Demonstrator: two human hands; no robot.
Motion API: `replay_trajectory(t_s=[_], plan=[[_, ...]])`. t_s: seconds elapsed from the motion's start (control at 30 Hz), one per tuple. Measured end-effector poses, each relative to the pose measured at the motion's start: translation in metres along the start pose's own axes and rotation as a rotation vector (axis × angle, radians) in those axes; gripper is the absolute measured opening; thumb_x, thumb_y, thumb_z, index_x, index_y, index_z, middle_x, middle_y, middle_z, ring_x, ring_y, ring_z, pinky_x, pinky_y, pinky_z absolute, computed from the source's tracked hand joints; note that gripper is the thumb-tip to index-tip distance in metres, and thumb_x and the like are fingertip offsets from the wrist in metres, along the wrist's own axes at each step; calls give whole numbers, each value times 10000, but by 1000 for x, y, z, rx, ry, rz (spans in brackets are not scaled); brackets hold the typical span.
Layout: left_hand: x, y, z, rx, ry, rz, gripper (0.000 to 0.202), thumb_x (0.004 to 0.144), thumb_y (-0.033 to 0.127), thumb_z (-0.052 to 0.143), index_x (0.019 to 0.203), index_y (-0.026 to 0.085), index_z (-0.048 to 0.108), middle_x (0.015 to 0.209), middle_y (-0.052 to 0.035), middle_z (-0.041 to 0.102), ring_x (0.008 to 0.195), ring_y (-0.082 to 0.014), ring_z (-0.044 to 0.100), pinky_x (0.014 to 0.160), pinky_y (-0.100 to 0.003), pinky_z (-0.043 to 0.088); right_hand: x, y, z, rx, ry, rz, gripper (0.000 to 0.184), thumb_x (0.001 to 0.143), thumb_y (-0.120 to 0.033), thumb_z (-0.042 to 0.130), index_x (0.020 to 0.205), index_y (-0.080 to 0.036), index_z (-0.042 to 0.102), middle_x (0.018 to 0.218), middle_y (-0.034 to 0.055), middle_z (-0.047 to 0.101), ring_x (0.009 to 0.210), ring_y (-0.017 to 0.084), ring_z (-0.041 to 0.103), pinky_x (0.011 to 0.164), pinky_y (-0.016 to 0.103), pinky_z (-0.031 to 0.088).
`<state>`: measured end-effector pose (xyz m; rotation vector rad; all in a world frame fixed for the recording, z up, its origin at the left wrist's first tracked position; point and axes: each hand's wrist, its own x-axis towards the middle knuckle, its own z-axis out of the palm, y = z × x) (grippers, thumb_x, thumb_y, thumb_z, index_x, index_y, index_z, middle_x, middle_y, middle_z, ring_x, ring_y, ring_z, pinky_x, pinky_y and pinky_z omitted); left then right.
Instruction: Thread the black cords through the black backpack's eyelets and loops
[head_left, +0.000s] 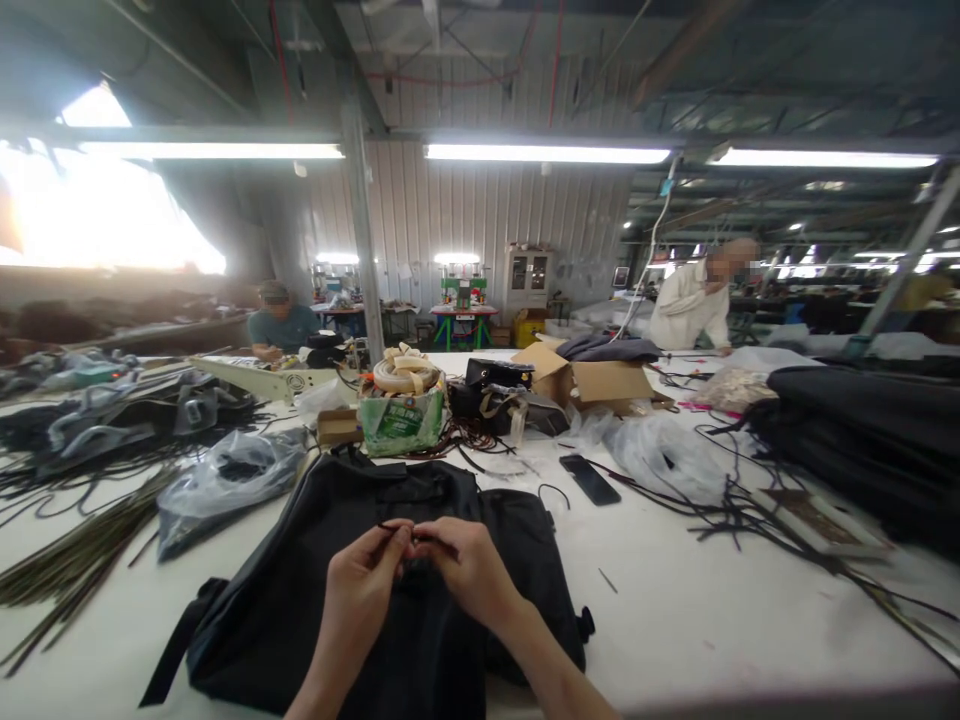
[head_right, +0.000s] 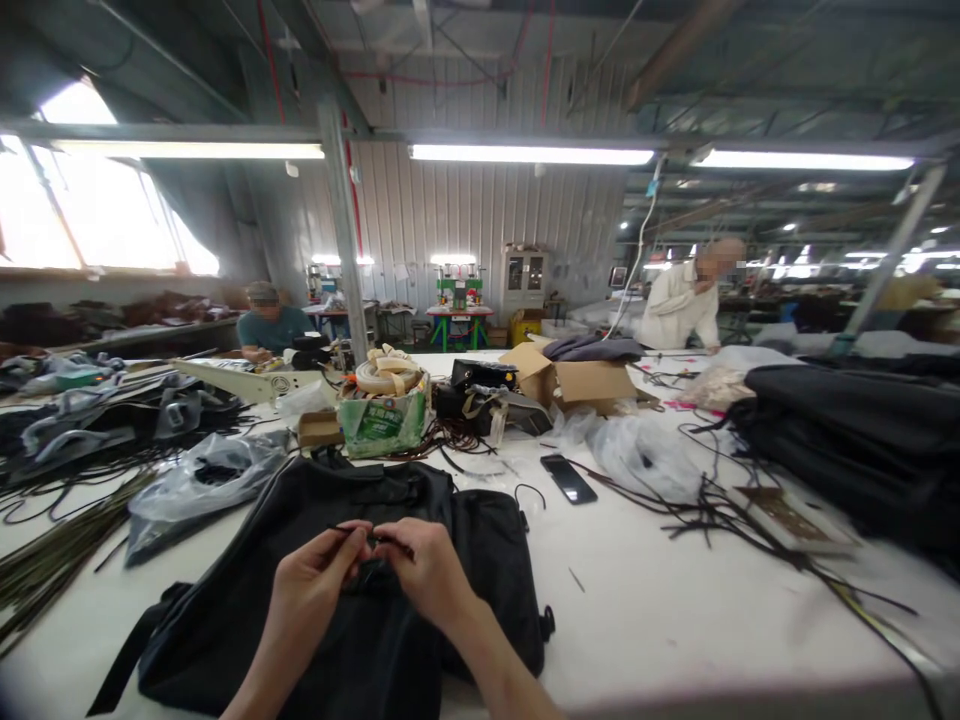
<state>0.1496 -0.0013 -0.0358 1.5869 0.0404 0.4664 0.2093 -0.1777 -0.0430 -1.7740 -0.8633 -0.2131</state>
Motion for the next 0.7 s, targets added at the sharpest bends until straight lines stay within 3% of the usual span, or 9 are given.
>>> replay_trajectory(t_s=[0.17,0.27,0.37,0.43,0.5,0.57,0.63,0.7], plan=[[-3,-6,-10,55,86,-5,581,770,702,901,1017,176,886,772,-62,785,639,-195,643,581,-258,537,-11,11,6,-76,33,-9,235,1010,-175,713,1186,-220,863,1056,51,858,984,251,809,901,329,605],[-2,-10,-14,33,69,-55,610,738,717,918,1011,173,888,810,-79,809,656,-205,664,592,-267,551,-15,13,4,-93,35,3,261,1009,-233,758,1255,-252,844,1103,40,856,965,238,804,891,317,619],[-2,-16,-22,-5,44,-110,654,730,705,927,1101,169,871,868,-92,833,687,-204,677,588,-259,538,-22,14,-11,-117,113,46,347,1032,-354,755,1362,-251,790,1221,81,830,895,223,774,845,325,633],[-3,-22,-35,-9,84,-159,718,699,715,937,1146,159,854,898,-99,841,703,-204,679,581,-256,531,-34,14,-29,-157,240,110,328,1073,-407,684,1321,-223,794,1220,116,816,925,237,767,847,335,632],[-5,-30,-55,6,163,-214,807,634,747,944,1160,143,841,922,-109,847,713,-214,684,584,-269,544,-55,16,-48,-218,369,182,329,1091,-455,633,1243,-223,810,1196,126,810,1026,260,769,894,337,626],[-6,-39,-80,62,254,-259,897,586,778,932,1205,137,824,942,-108,851,732,-232,698,605,-292,570,-90,20,-63,-285,445,269,370,1074,-543,633,1182,-243,818,1130,107,815,997,257,771,872,316,618],[-3,-48,-108,163,340,-270,953,585,799,898,1275,149,797,968,-96,854,789,-262,729,659,-321,606,-136,28,-67,-339,463,422,442,1045,-646,628,1005,-252,823,876,60,795,747,219,730,704,286,578],[5,-56,-132,263,438,-229,976,579,809,869,1318,179,775,1032,-84,852,875,-301,756,707,-351,629,-185,42,-60,-411,437,618,587,1023,-745,569,755,-256,753,588,6,659,522,182,598,544,285,474]])
